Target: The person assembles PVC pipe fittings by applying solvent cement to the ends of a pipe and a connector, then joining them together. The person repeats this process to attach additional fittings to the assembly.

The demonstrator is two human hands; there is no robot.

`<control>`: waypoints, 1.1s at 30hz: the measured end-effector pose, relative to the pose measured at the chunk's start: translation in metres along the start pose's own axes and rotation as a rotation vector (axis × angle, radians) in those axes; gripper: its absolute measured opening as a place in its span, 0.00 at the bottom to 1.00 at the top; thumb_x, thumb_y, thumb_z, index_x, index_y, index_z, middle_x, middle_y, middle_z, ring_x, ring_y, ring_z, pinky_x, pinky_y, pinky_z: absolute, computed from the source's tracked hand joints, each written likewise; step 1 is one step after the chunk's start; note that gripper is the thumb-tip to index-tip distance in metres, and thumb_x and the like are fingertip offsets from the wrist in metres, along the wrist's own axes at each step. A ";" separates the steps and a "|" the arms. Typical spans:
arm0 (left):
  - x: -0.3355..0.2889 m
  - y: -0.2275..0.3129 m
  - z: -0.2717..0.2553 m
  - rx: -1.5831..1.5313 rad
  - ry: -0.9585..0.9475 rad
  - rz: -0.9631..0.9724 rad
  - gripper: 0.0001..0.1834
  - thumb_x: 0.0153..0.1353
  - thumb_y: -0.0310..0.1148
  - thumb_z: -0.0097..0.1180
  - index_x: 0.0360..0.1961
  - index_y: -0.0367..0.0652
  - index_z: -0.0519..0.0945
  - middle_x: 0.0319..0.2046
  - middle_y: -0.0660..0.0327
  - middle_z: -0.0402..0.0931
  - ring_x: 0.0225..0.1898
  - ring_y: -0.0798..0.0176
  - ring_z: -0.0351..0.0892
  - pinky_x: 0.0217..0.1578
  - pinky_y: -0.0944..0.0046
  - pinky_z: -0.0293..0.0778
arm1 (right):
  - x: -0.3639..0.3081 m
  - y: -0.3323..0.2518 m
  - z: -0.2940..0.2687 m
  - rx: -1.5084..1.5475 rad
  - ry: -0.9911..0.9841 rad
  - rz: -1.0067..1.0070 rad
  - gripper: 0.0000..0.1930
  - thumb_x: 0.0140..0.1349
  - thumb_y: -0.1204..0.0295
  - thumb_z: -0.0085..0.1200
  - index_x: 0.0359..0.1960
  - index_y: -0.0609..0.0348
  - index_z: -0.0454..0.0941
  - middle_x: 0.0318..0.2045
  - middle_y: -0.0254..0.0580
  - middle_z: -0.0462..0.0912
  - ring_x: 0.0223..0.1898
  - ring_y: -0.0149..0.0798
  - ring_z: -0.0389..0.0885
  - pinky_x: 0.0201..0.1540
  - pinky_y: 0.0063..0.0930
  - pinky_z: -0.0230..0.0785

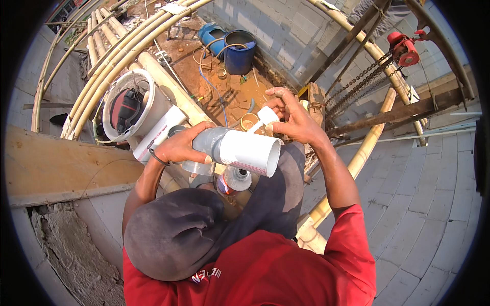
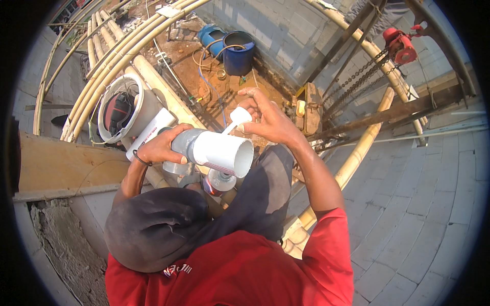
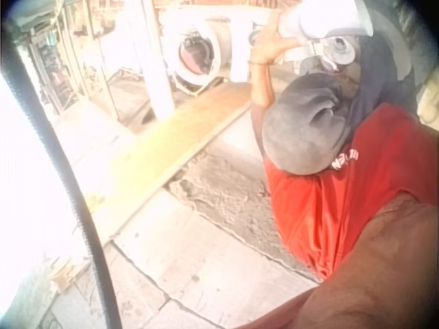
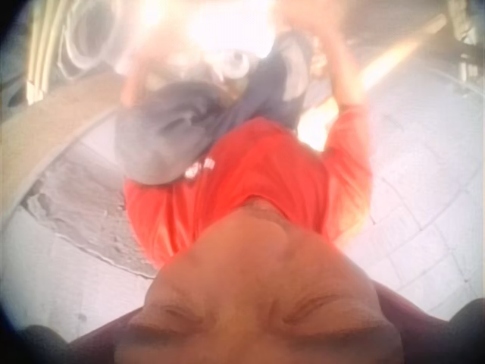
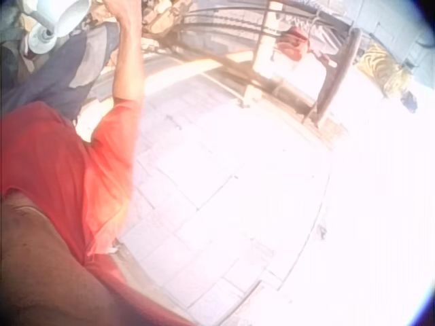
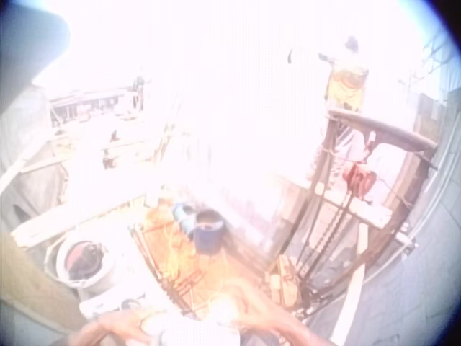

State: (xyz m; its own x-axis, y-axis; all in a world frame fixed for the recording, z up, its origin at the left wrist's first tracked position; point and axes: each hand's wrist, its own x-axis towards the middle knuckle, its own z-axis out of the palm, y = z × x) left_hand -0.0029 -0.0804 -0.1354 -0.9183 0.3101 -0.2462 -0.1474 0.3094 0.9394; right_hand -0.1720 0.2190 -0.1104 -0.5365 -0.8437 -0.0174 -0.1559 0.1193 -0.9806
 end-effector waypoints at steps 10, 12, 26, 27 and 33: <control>-0.001 0.012 0.013 0.613 0.298 -0.075 0.43 0.39 0.50 0.73 0.55 0.39 0.72 0.44 0.41 0.80 0.48 0.40 0.80 0.49 0.48 0.75 | 0.017 -0.019 0.015 -0.344 0.060 -0.157 0.36 0.53 0.68 0.65 0.64 0.57 0.64 0.43 0.47 0.81 0.41 0.42 0.79 0.48 0.38 0.72; 0.003 0.010 0.015 0.598 0.322 -0.164 0.45 0.39 0.51 0.73 0.56 0.38 0.72 0.43 0.40 0.80 0.48 0.40 0.81 0.49 0.48 0.75 | 0.014 -0.023 0.019 -0.405 0.068 -0.144 0.38 0.52 0.69 0.65 0.66 0.60 0.63 0.48 0.47 0.80 0.48 0.41 0.81 0.52 0.36 0.73; 0.032 -0.042 0.005 -0.379 0.387 -0.299 0.42 0.56 0.49 0.69 0.61 0.28 0.67 0.45 0.52 0.79 0.46 0.62 0.81 0.45 0.65 0.78 | -0.009 0.005 0.046 -0.679 0.221 -0.545 0.34 0.51 0.72 0.70 0.60 0.63 0.69 0.53 0.58 0.79 0.54 0.59 0.79 0.57 0.44 0.73; 0.032 -0.046 0.006 -0.432 0.403 -0.299 0.42 0.57 0.49 0.68 0.61 0.28 0.67 0.44 0.53 0.79 0.45 0.64 0.81 0.44 0.67 0.78 | -0.011 0.012 0.045 -0.693 0.224 -0.548 0.35 0.51 0.71 0.71 0.61 0.62 0.67 0.53 0.58 0.80 0.54 0.59 0.80 0.58 0.44 0.73; 0.037 -0.079 0.009 -0.802 0.377 -0.384 0.37 0.63 0.51 0.63 0.64 0.38 0.68 0.52 0.55 0.77 0.50 0.60 0.80 0.49 0.59 0.80 | -0.026 0.057 0.050 -0.695 0.319 -0.423 0.40 0.51 0.68 0.72 0.65 0.61 0.64 0.54 0.56 0.80 0.54 0.56 0.81 0.56 0.44 0.74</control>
State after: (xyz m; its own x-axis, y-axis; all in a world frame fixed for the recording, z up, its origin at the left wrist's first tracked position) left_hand -0.0220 -0.0857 -0.2207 -0.7924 -0.0367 -0.6089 -0.5407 -0.4200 0.7289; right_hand -0.1258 0.2212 -0.1754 -0.5093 -0.7153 0.4786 -0.8091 0.2085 -0.5494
